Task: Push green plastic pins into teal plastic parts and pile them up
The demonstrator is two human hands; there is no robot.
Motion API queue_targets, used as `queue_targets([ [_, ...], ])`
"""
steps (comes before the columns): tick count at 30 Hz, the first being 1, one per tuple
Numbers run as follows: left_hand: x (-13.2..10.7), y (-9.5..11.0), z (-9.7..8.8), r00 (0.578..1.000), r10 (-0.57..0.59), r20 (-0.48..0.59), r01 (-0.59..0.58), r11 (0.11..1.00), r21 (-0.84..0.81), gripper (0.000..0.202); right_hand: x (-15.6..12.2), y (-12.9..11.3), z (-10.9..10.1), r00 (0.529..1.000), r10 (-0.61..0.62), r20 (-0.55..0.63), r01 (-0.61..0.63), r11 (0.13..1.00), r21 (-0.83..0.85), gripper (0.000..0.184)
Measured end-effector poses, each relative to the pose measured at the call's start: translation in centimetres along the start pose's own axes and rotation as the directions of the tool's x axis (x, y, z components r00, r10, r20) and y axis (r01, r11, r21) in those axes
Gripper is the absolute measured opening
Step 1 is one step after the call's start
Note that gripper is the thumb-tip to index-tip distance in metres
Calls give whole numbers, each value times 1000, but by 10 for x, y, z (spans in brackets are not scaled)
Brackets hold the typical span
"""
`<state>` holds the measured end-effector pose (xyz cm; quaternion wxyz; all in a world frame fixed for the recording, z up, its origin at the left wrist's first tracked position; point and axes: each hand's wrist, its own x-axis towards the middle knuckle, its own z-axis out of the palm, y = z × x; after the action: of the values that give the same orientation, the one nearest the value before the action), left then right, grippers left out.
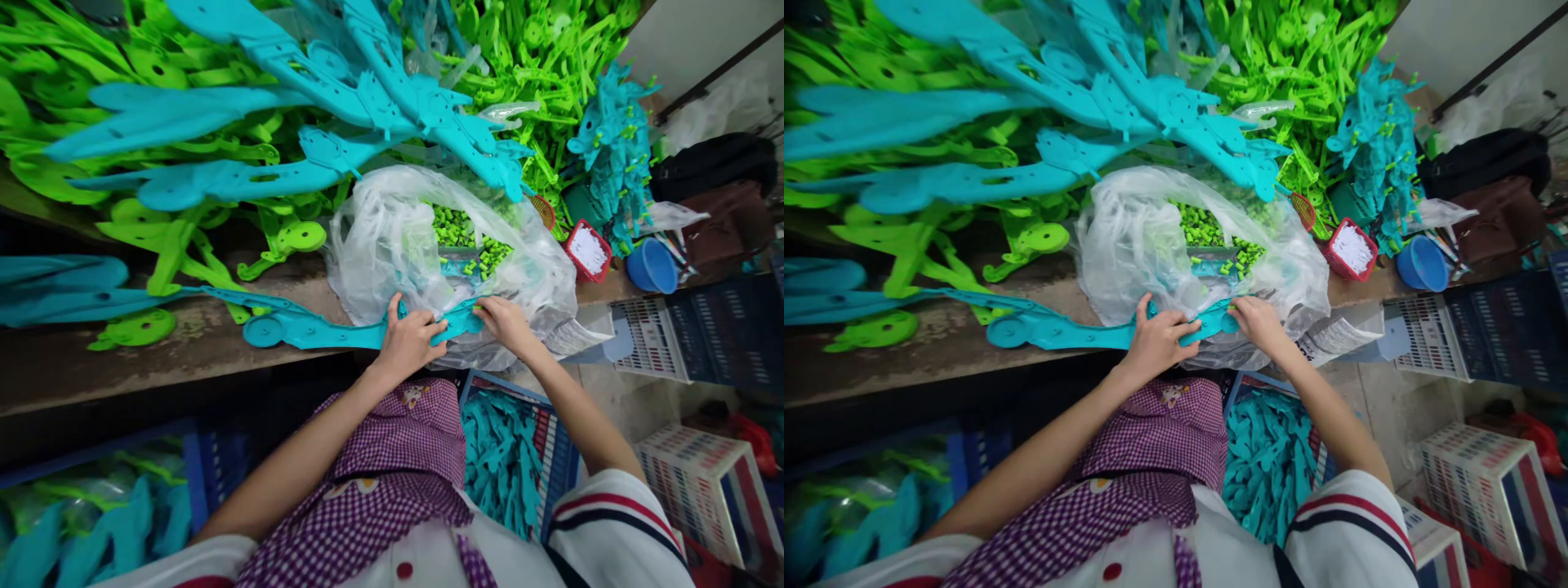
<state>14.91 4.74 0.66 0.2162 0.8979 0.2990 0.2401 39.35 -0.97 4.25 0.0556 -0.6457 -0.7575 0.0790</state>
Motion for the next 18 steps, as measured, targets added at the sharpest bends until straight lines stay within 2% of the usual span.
queue_targets([
  [2, 0, 0, 0, 1000, 3, -3, -3, 1000, 0, 23, 4, -3, -3, 998, -34, 56, 37, 997, -63, 19],
  [4, 0, 0, 1, 1000, 2, -13, -2, 1000, -5, 23, 8, -3, -6, 986, -111, 126, 127, 983, -133, 19],
  [7, -1, 0, 3, 999, -9, -32, 9, 1000, -20, 22, 11, 4, -8, 961, -213, 178, 236, 965, -117, 21],
  [10, 0, -1, 5, 999, -23, -36, 22, 999, -39, 21, 5, 12, -10, 983, -166, 74, 164, 986, 42, 23],
  [12, 0, -2, 5, 1000, -23, -19, 22, 999, -43, 23, -2, 12, -11, 998, -62, -23, 66, 980, 187, 28],
  [14, -1, -2, 3, 1000, -12, -2, 12, 999, -39, 25, -11, 6, -14, 987, 72, -141, -31, 962, 271, 37],
  [16, -3, 1, -4, 1000, 9, 7, -9, 1000, -30, 26, -17, -4, -19, 950, 170, -260, -101, 961, 257, 46],
  [18, -8, 7, -16, 999, 39, 5, -39, 999, -22, 26, -21, -18, -25, 946, 153, -287, -108, 980, 168, 46],
])
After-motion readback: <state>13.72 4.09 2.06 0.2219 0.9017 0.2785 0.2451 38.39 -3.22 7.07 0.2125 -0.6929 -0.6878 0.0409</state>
